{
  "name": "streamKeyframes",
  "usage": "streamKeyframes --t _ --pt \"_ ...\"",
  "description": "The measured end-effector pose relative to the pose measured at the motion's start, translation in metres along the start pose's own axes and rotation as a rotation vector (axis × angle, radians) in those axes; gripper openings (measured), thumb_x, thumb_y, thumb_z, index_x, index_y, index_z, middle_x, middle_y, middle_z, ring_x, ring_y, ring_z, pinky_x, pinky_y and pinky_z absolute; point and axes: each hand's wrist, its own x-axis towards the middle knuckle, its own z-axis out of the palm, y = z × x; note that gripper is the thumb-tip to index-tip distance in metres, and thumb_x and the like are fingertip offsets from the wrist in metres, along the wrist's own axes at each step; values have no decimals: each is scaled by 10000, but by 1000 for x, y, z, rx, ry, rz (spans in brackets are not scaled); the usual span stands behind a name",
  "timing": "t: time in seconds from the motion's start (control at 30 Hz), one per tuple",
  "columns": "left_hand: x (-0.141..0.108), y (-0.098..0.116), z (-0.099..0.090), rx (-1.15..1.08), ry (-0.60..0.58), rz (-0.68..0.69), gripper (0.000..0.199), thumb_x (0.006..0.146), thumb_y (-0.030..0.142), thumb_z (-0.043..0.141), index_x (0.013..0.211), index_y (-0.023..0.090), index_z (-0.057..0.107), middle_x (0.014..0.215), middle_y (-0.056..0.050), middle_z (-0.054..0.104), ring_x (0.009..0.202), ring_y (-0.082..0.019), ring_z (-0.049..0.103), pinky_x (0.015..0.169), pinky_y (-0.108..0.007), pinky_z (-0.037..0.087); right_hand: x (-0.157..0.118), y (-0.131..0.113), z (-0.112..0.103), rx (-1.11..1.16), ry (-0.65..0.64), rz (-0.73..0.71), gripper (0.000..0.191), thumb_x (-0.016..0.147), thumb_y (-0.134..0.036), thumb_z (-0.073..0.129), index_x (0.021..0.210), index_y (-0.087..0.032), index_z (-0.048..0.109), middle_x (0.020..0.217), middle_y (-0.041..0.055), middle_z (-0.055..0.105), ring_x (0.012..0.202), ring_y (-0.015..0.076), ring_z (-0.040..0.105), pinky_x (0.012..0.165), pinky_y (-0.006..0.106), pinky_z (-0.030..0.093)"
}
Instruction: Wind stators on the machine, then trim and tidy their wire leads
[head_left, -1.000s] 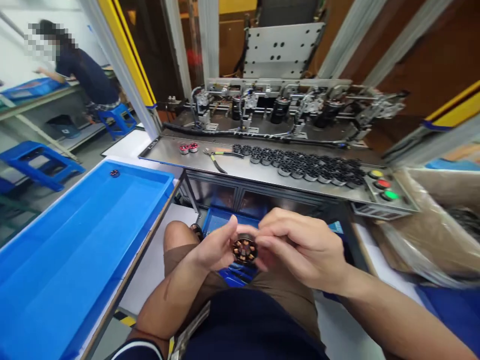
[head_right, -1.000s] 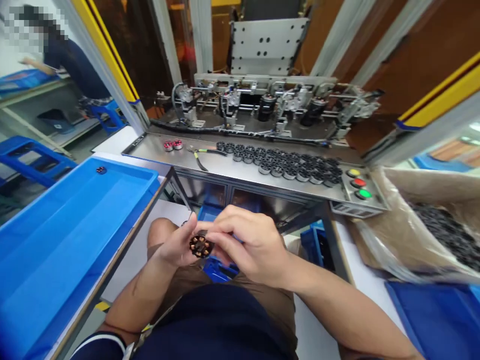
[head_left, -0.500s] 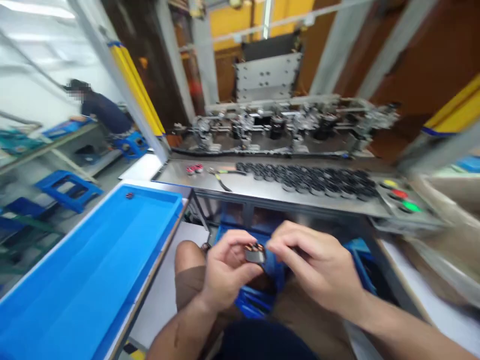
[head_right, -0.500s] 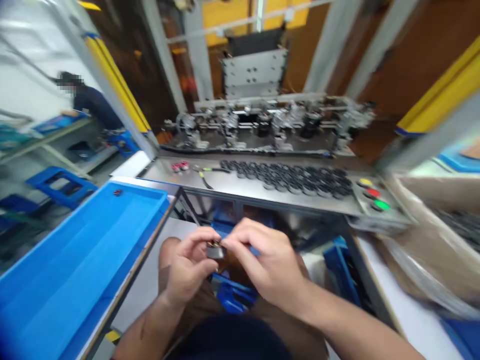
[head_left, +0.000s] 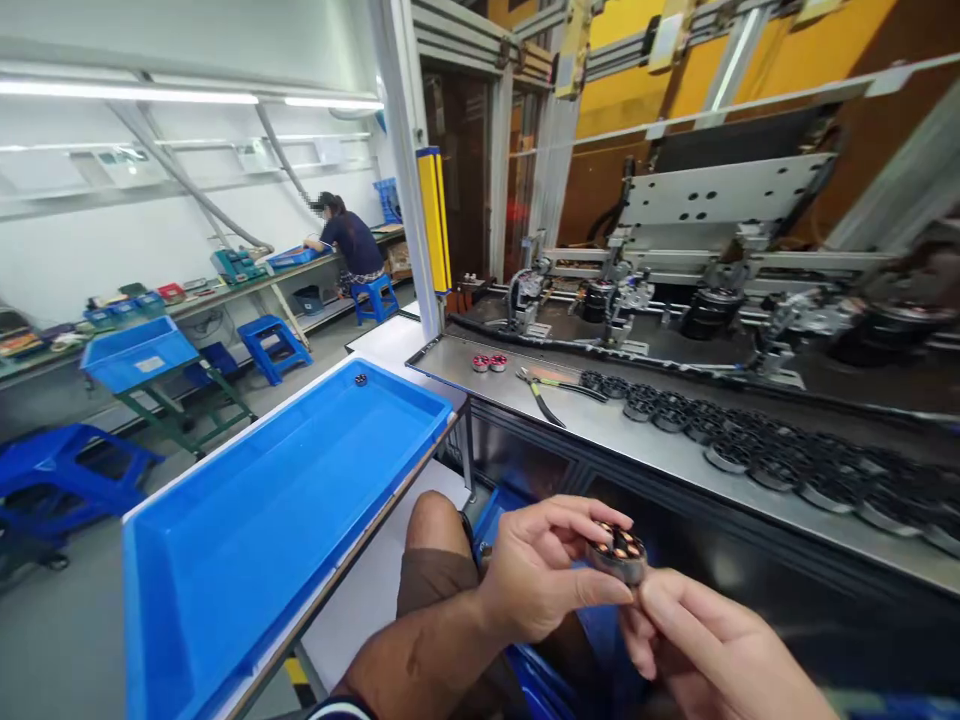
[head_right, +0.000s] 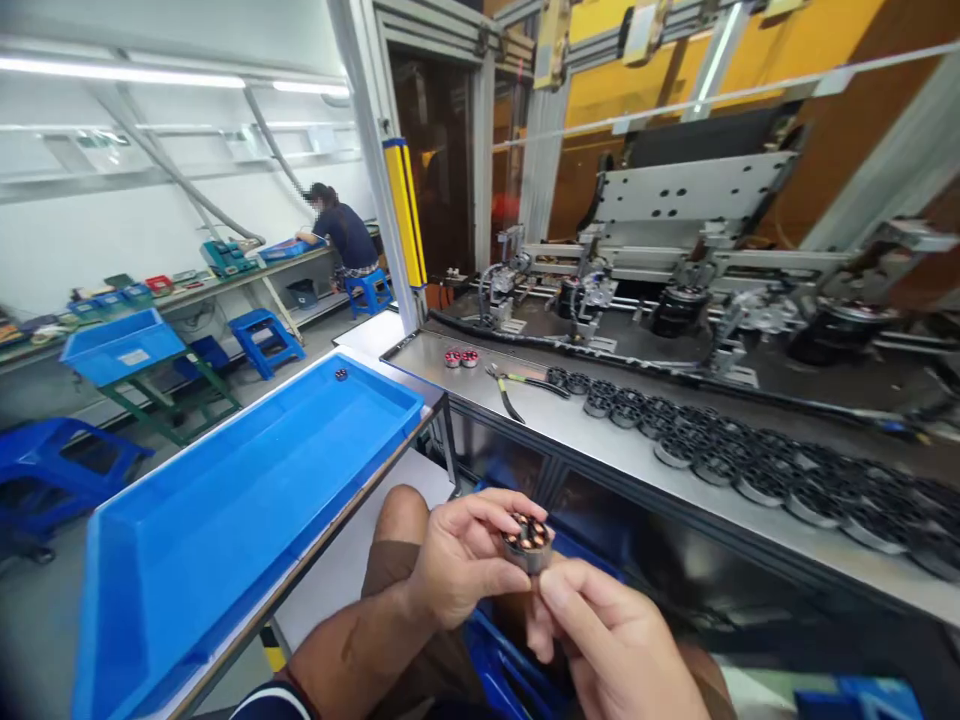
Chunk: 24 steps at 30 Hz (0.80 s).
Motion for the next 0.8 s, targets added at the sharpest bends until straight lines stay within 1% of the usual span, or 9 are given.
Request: streamKeyframes --t 0.1,0.17,0.3,0.43,0.47,0.53,0.6,0.7,0.8 --pt "-6 8 -1 65 -8 -13 364 562 307 947 791 177 694 1006 -66 739 860 -172 731 804 -311 606 -7 5 1 384 -67 302 404 770 -500 778 589 -157 666 544 40 600 499 134 546 453 226 465" --pt "-9 12 -3 127 -19 3 334 594 303 934 815 198 707 1046 -66 748 902 -193 741 786 -311 616 -10 12 -1 582 -94 384 406 738 -546 797 679 -152 718 632 56 643 576 144 579 502 235 485" --pt "-9 10 -7 231 -77 43 278 664 300 896 867 238 717 1075 -74 762 1052 -254 722 785 -352 631 -12 29 -3 772 -168 383 477 817 -634 684 793 -161 741 774 80 704 687 162 626 617 277 542" --pt "-8 5 -7 263 -197 89 284 692 277 880 936 261 734 1086 -66 767 1146 -253 689 933 -382 589 -13 37 -1 777 -141 339 398 798 -571 742 826 -175 727 799 52 707 702 145 621 720 286 543" --pt "-8 5 -8 286 -201 106 350 680 285 888 993 266 733 1143 -75 752 1201 -258 659 985 -388 561 -14 37 -2 748 -131 320 398 797 -570 745 858 -176 726 815 53 706 724 149 627 738 290 542" --pt "-8 6 -12 388 -130 139 554 613 348 923 1116 252 712 1253 -103 700 1274 -277 599 1047 -394 515 -15 38 -7 594 -79 214 389 807 -552 746 934 -185 721 865 58 705 780 162 645 765 303 547" --pt "-10 10 -15 521 -59 90 687 579 422 926 1189 216 688 1228 -120 692 1183 -273 634 994 -372 536 -16 38 -15 278 45 -7 334 807 -466 775 1002 -204 711 928 67 706 856 189 661 797 334 556" --pt "-13 16 -16 637 -145 -101 577 679 470 856 1160 186 713 1039 -95 737 942 -220 685 853 -314 562 -17 37 -24 -275 180 -403 319 805 -256 779 1108 -223 684 1013 95 706 932 231 673 812 385 574" --pt "-15 17 -13 674 -224 -140 423 764 425 804 1113 193 744 1028 -86 751 937 -211 685 855 -288 543 -18 36 -28 -520 168 -595 396 832 -147 705 1214 -226 635 1049 120 699 937 246 686 762 391 596"
